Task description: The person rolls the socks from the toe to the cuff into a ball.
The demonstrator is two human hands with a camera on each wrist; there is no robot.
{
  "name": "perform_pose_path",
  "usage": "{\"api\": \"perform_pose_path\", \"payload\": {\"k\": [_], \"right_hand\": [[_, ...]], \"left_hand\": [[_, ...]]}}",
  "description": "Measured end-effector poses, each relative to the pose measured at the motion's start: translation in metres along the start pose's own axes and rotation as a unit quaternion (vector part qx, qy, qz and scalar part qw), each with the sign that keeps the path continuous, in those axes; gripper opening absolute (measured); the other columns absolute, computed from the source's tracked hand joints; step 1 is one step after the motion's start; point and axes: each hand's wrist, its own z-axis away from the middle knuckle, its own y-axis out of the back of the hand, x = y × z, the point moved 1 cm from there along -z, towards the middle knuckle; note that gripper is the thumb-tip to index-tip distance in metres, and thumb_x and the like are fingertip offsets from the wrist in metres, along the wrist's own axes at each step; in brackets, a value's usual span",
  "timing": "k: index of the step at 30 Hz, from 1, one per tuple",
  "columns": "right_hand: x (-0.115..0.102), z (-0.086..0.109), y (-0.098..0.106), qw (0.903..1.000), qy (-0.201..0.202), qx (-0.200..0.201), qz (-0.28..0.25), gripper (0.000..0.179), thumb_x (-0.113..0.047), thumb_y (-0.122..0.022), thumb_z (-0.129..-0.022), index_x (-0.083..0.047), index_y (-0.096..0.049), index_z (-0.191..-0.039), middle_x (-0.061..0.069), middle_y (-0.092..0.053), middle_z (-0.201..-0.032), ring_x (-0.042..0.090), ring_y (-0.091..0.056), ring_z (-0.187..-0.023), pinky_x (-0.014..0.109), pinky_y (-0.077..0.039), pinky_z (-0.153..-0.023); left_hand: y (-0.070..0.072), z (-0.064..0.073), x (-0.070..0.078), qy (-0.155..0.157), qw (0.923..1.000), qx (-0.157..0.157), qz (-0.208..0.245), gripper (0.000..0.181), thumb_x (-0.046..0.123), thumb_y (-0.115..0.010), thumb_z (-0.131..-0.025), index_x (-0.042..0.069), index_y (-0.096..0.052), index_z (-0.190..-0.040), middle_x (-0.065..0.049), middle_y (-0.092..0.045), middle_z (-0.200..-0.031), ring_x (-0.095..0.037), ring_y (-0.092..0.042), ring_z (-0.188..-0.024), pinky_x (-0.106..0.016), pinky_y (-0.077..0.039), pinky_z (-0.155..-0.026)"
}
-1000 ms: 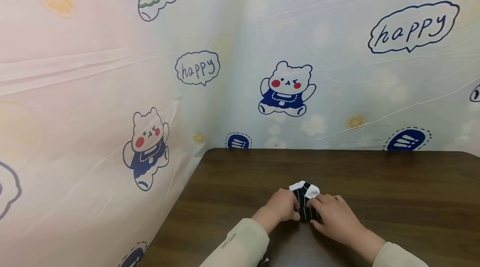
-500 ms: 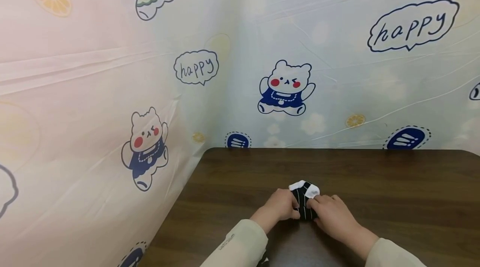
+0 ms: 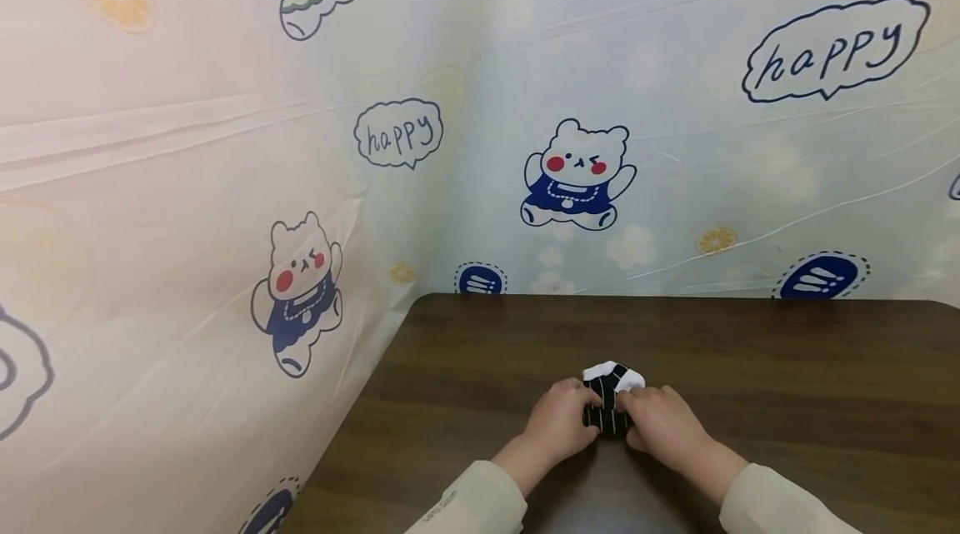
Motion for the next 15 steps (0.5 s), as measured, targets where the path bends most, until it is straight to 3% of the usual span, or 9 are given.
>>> {"api": "perform_pose_path", "payload": {"k": [7,15], "right_hand": [[0.0018,-0.0023,0.0026,0.9972,-0.034,-0.046,-0.049,0.020,-0.009,-0.071,-0.059,-0.014,-0.058,-0.073,-0.007,-0.057,-0.064,0.013,-0.053,-0.056,0.038,-0.044,-0.053],[-0.0002,-0.0022,0.0098,0.9906,-0.069,-0.067,-0.097,0.020,-0.009,-0.072,-0.060,-0.013,-0.060,-0.075,-0.005,-0.058,-0.065,0.015,-0.053,-0.054,0.036,-0.045,-0.052]], "left_hand": [[0.0003,0.0057,0.0007,-0.016,0.9992,0.031,-0.021,0.029,0.019,-0.084,-0.068,0.019,-0.074,-0.095,0.004,-0.061,-0.093,-0.010,-0.059,-0.087,-0.022,-0.047,-0.072],[0.0006,0.0089,0.0019,-0.045,0.9966,0.032,-0.062,0.024,0.019,-0.083,-0.069,0.020,-0.075,-0.091,0.007,-0.065,-0.095,-0.008,-0.059,-0.091,-0.022,-0.046,-0.077]]}}
